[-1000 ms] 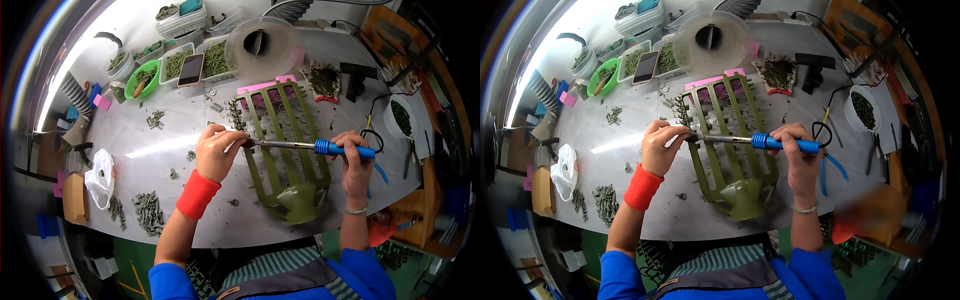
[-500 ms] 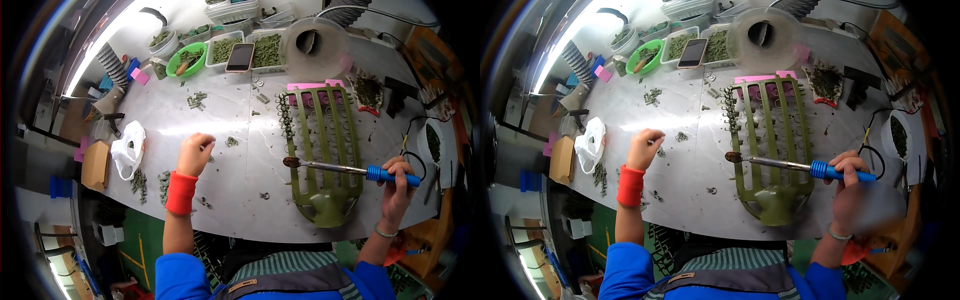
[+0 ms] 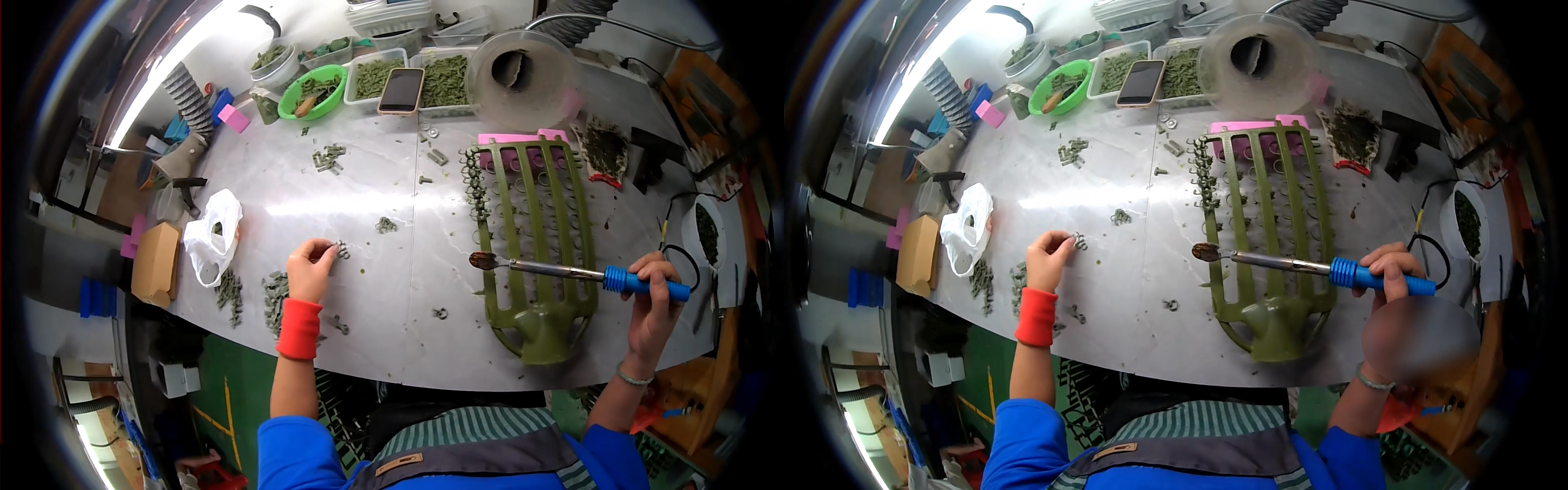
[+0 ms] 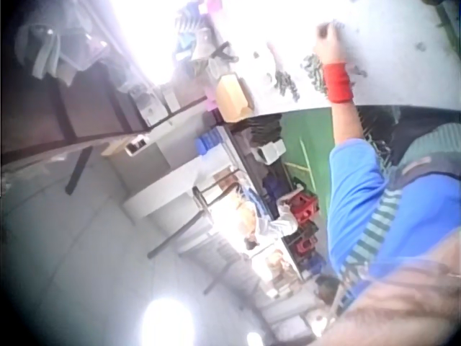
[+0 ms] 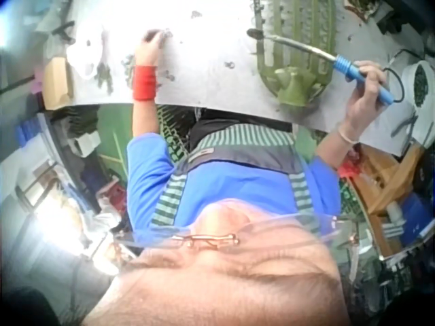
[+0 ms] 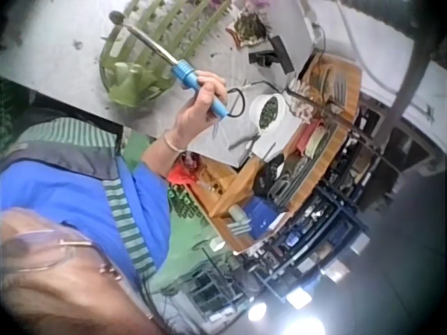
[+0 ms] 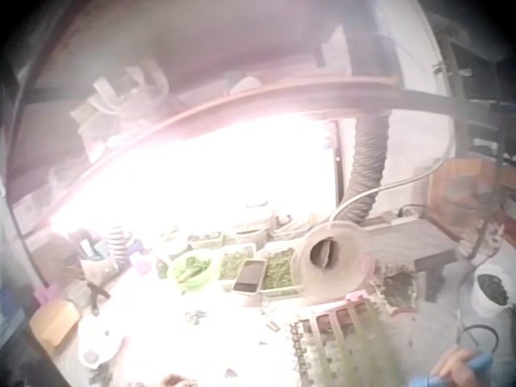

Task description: The person assembles artificial foliage components by inserting small green plastic sprigs into the sockets of a large green plastic branch frame using a soldering iron to melt the plastic slightly and secure them.

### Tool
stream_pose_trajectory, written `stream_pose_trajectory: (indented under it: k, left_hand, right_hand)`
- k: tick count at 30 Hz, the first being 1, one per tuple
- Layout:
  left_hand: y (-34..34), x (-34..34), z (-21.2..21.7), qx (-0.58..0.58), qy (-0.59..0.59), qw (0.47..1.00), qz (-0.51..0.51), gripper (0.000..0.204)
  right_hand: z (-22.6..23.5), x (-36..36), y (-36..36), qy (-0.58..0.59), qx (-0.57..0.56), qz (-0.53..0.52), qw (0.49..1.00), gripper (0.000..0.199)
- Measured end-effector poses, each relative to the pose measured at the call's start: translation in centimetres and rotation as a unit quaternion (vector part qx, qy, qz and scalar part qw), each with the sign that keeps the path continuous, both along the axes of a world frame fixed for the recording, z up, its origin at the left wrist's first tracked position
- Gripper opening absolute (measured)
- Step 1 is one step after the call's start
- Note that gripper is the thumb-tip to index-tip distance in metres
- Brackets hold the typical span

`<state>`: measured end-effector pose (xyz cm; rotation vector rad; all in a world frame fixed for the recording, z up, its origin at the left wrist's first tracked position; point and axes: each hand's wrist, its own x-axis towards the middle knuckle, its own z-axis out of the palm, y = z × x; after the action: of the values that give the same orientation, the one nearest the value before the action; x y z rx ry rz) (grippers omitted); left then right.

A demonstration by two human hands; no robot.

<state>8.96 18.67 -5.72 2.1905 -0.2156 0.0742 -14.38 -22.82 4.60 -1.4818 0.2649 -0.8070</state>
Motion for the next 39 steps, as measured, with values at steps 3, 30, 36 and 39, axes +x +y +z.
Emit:
stream_pose_trajectory:
  k: [3, 30, 36, 39]
  left_hand:
    - [-2.2, -0.5, 1.9, -0.156, 0.103, 0.982, -0.036, 0.010]
    - [-22.4, 2.6, 8.2, -0.009, -0.266, 0.929, -0.256, 0.013]
    - [-19.9, 0.2, 8.9, 0.041, -0.294, 0.917, -0.265, 0.018]
    - [-18.7, -2.0, 7.8, 0.022, -0.279, 0.917, -0.285, 0.018]
  right_hand:
    - [0.4, -0.2, 0.0, 0.001, 0.005, -0.009, 1.000, 0.018]
    - [-1.0, 2.8, -3.2, -0.069, 0.039, -0.053, 0.995, 0.017]
    - [-0.9, 2.2, -2.6, -0.058, 0.023, -0.040, 0.997, 0.016]
    - [-0.8, 0.9, -2.2, -0.049, 0.021, -0.037, 0.998, 0.015]
